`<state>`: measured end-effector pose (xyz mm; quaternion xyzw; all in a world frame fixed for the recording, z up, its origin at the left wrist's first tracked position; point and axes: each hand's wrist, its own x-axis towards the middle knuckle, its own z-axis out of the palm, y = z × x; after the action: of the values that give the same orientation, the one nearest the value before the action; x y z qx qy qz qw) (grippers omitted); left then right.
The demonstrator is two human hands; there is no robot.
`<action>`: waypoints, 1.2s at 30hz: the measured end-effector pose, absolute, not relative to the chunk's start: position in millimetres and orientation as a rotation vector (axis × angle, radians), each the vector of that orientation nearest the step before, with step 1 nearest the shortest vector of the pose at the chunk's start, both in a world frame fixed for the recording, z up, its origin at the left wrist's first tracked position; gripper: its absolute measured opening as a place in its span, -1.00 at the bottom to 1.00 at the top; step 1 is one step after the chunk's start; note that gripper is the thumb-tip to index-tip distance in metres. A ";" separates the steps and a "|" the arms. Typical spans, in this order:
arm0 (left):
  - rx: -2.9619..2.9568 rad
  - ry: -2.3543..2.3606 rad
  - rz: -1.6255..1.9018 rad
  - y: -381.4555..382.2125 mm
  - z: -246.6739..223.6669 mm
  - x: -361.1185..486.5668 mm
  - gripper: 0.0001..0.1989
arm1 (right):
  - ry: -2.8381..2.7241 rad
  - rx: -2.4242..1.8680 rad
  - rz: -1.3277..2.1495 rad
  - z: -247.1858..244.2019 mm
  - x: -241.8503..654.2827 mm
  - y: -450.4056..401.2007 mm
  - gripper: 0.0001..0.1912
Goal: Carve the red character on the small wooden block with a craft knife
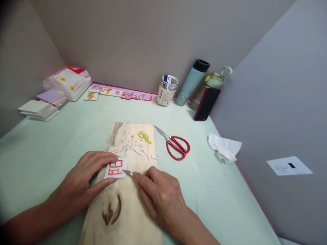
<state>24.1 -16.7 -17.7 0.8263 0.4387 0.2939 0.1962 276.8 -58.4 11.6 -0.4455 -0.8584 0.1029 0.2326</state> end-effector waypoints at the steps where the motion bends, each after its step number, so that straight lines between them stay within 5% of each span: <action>1: 2.314 1.225 0.821 -16.7 -17.8 24.0 -0.71 | -2.361 -1.224 0.282 11.5 276.8 -58.0 -0.68; 36: 2.325 1.137 0.853 -15.1 -18.9 25.2 -0.74 | -2.360 -1.212 -0.014 11.3 260.9 -53.8 -0.73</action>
<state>25.2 -15.1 -18.9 0.8348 0.4081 0.3063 0.2066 260.9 -53.8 11.3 -0.4434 -0.8630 -0.0050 0.2420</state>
